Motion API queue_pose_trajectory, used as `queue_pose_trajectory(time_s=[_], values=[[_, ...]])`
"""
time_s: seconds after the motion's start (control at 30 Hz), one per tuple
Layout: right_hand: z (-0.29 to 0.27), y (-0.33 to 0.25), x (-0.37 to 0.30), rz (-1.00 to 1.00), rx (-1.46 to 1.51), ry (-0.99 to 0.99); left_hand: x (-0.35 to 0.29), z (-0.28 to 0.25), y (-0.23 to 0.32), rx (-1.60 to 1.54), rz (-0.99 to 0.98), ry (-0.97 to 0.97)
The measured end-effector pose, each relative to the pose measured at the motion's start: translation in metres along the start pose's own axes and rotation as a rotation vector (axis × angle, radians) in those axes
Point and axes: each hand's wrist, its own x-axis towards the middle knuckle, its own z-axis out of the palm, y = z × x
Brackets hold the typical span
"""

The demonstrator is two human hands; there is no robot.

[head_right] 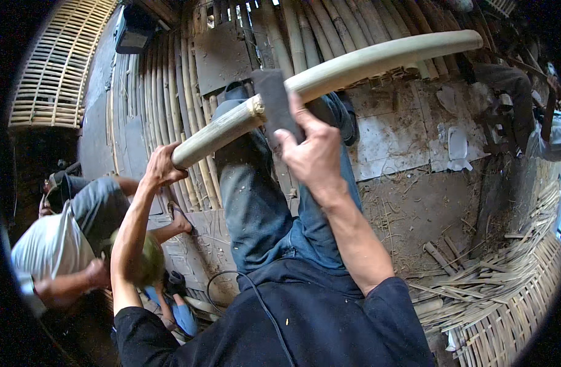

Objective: The recorder uses a large blade to shave and carve a long bamboo pole while seated.

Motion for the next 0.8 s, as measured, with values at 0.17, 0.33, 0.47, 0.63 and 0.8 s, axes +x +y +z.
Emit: queue_pose_trajectory(time_s=[0.17, 0.33, 0.47, 0.63, 0.8], values=[[0.002, -0.015, 0.001, -0.043, -0.108, 0.032, 0.011, -0.012, 0.018, 0.062, 0.039, 0.017], [-0.003, 0.005, 0.005, 0.065, 0.130, 0.016, -0.006, 0.002, -0.018, 0.023, 0.050, 0.045], [0.002, -0.022, -0.004, -0.010, -0.123, 0.021, 0.009, -0.011, 0.028, -0.023, -0.058, -0.048], [-0.008, 0.008, 0.008, 0.019, 0.101, 0.058, -0.006, -0.007, 0.002, -0.006, 0.029, 0.023], [0.008, -0.018, -0.003, -0.061, -0.142, 0.007, -0.001, -0.011, 0.010, 0.044, 0.027, -0.007]])
